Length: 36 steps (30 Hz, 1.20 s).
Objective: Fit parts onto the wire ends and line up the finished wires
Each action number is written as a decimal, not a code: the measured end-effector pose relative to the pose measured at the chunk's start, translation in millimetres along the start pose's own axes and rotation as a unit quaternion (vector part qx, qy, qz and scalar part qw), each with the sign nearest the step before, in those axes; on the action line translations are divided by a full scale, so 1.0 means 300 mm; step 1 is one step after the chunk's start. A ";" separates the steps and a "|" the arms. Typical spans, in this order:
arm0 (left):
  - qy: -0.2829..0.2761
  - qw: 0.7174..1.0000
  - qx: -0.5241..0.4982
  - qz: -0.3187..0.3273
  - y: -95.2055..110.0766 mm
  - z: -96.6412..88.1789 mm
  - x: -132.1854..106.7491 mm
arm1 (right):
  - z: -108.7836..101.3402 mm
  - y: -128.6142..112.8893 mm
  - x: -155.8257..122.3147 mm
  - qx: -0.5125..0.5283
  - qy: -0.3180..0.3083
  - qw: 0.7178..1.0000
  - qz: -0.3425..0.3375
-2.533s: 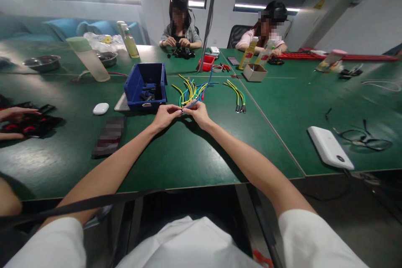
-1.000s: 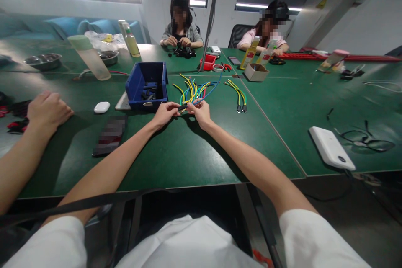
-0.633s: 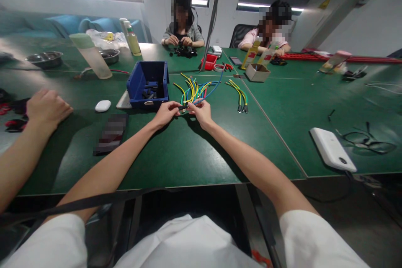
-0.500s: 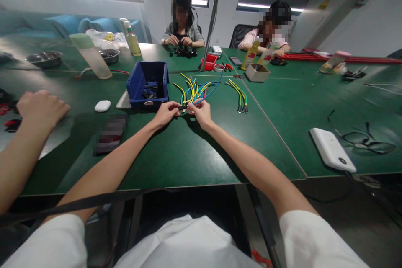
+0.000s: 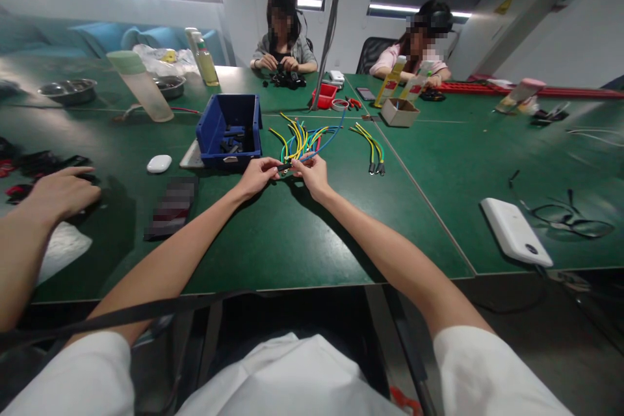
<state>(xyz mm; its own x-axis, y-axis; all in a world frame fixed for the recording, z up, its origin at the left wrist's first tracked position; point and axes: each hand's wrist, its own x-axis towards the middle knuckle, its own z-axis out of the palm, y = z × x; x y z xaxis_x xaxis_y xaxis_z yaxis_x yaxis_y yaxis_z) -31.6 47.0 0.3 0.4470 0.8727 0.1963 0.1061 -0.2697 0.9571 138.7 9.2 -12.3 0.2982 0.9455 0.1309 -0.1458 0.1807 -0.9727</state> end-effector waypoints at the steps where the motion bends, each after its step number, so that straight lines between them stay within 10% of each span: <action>1: -0.001 1.000 0.004 0.000 -0.001 0.000 0.000 | 0.000 0.001 0.000 -0.002 0.000 1.000 -0.001; 36: 0.010 1.000 0.001 0.001 -0.003 0.018 -0.005 | -0.005 -0.009 -0.003 -0.013 -0.043 0.999 -0.011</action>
<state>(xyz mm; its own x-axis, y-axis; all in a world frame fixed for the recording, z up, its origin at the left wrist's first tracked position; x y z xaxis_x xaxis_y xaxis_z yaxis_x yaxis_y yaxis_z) -27.6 43.7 -2.1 0.4303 0.8795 0.2031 0.1070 -0.2731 0.9560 140.2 7.4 -10.2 0.2190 0.9612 0.1678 -0.1151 0.1962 -0.9738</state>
